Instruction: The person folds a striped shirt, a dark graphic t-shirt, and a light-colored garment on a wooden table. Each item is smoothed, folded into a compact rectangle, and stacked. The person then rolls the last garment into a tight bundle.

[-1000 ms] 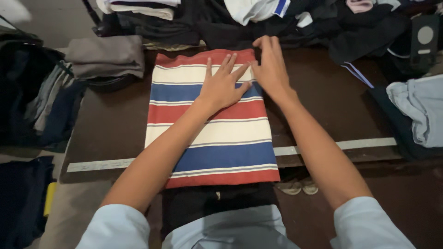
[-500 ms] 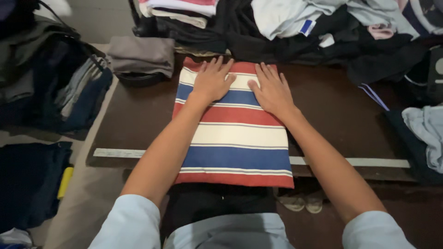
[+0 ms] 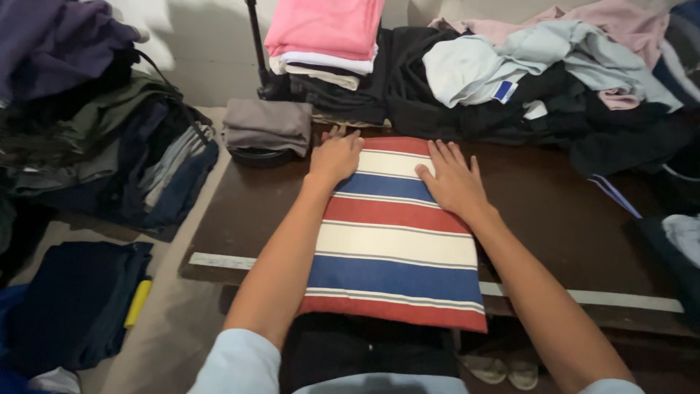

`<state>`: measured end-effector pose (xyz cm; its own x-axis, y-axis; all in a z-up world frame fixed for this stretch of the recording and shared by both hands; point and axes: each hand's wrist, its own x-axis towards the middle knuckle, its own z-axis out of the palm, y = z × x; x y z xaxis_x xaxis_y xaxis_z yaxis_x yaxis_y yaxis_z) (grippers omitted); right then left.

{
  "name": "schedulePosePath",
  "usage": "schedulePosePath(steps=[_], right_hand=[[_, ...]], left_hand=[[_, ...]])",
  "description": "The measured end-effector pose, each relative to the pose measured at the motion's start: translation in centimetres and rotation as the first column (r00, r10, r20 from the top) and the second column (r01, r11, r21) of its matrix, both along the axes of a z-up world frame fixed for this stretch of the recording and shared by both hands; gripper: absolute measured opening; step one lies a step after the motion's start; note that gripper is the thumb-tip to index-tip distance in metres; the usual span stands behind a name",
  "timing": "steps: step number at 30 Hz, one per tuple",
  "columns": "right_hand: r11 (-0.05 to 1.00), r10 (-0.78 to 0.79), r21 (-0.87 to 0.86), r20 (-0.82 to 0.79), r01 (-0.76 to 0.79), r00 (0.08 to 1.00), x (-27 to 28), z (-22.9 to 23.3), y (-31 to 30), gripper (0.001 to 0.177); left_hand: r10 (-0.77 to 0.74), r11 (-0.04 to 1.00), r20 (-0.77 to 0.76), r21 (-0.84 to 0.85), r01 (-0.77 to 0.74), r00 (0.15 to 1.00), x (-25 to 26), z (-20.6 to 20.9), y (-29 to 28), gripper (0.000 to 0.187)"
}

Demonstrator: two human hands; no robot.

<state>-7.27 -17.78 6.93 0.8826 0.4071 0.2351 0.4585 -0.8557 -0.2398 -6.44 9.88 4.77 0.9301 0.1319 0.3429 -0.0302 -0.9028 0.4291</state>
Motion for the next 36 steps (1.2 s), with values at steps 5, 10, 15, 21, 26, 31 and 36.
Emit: schedulePosePath(steps=[5, 10, 15, 21, 26, 31, 36], right_hand=[[0.998, -0.011, 0.054, 0.021, 0.01, 1.0, 0.3, -0.1, 0.0, 0.083], [0.982, -0.098, 0.168, 0.027, 0.093, 0.995, 0.3, -0.6, -0.1, 0.094], [0.977, -0.158, 0.139, -0.051, 0.164, 0.986, 0.3, -0.5, -0.2, 0.09], [0.97, -0.196, 0.143, -0.014, 0.196, 0.98, 0.9, -1.0, -0.7, 0.092], [0.971, -0.196, 0.155, 0.081, 0.182, 0.977, 1.1, -1.3, -1.2, 0.088], [0.946, -0.243, 0.24, 0.074, 0.219, 0.967, 1.3, -0.7, -1.6, 0.065], [0.886, -0.218, 0.432, 0.063, 0.17, 0.974, 2.2, -1.1, -2.6, 0.045]], left_hand=[[0.094, 0.994, 0.285, -0.088, -0.072, 0.954, 0.4, -0.3, 1.5, 0.042], [0.177, 0.972, 0.286, 0.099, -0.213, 0.942, 1.0, -0.9, 1.8, 0.03], [0.22, 0.957, 0.224, 0.14, -0.255, 0.949, 1.2, -1.0, 1.7, 0.023], [0.244, 0.952, 0.206, 0.137, -0.274, 0.948, 1.5, -0.7, 1.6, 0.032], [0.232, 0.967, 0.237, 0.049, -0.25, 0.944, 0.6, 0.2, 1.4, 0.044], [0.243, 0.97, 0.234, -0.081, -0.23, 0.941, -0.8, 2.6, 1.6, 0.026], [0.227, 0.924, 0.25, -0.361, -0.127, 0.941, -3.0, 4.5, 1.4, 0.02]])
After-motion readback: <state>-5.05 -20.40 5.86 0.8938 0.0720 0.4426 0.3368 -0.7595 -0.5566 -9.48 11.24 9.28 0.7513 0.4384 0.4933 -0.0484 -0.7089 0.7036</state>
